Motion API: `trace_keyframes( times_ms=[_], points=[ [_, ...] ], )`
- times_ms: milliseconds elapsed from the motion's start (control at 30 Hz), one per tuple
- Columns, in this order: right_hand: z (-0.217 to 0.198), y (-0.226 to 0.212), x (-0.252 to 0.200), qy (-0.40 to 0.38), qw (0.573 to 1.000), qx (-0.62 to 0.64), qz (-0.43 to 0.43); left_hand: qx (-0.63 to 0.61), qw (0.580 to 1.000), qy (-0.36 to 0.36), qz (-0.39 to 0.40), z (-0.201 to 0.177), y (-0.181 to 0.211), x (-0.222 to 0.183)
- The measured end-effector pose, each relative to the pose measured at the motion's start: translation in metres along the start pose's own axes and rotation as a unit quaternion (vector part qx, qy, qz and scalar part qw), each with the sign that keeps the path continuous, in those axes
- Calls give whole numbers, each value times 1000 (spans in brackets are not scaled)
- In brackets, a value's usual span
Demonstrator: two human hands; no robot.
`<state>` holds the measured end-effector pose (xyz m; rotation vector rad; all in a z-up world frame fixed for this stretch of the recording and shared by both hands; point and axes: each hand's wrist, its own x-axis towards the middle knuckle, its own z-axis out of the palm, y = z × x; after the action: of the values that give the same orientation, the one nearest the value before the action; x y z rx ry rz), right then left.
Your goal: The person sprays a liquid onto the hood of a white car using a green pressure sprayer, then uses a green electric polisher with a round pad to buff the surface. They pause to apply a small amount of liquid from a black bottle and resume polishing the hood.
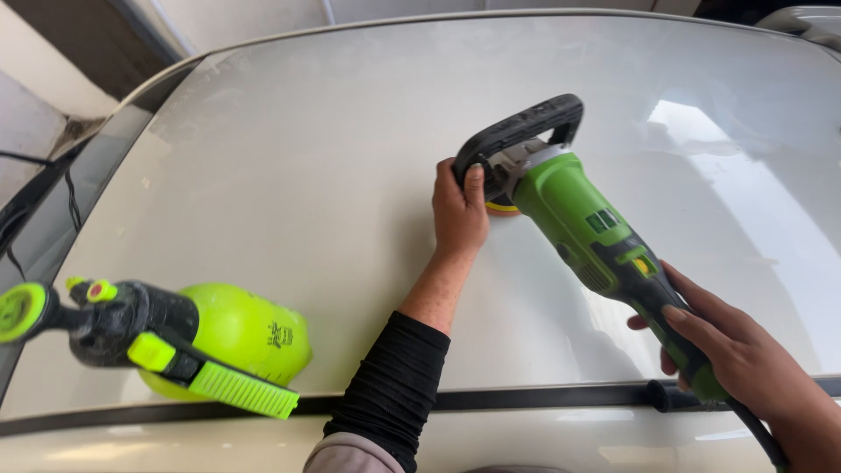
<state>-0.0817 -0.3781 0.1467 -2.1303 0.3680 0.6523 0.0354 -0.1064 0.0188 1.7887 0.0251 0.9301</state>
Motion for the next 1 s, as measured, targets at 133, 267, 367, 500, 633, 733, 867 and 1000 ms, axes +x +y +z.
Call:
trace_keyframes(
  times_ms=[133, 267, 367, 500, 633, 733, 867, 1000],
  points=[
    [0, 17, -9, 1, 1000, 16, 12, -30, 999, -30, -2, -19, 18, -21],
    [5, 28, -13, -22, 999, 35, 1, -35, 999, -20, -6, -45, 25, -39],
    [13, 24, -16, -47, 999, 7, -17, -15, 1000, -1, -28, -72, 24, -52],
    [22, 25, -14, -103, 993, -36, -44, -39, 996, 26, -70, -119, 36, -72],
    [28, 42, -10, -142, 981, -85, -100, -288, 921, 47, -256, -162, 42, -90],
    [31, 65, -19, -149, 974, -137, -100, -270, 928, 79, -244, -164, 44, -118],
    [40, 134, -18, -178, 978, -89, -68, -367, 907, 30, -203, -171, 66, -148],
    [38, 204, -5, -269, 956, 75, -93, -375, 911, -18, -171, -167, 106, -155]
  ],
)
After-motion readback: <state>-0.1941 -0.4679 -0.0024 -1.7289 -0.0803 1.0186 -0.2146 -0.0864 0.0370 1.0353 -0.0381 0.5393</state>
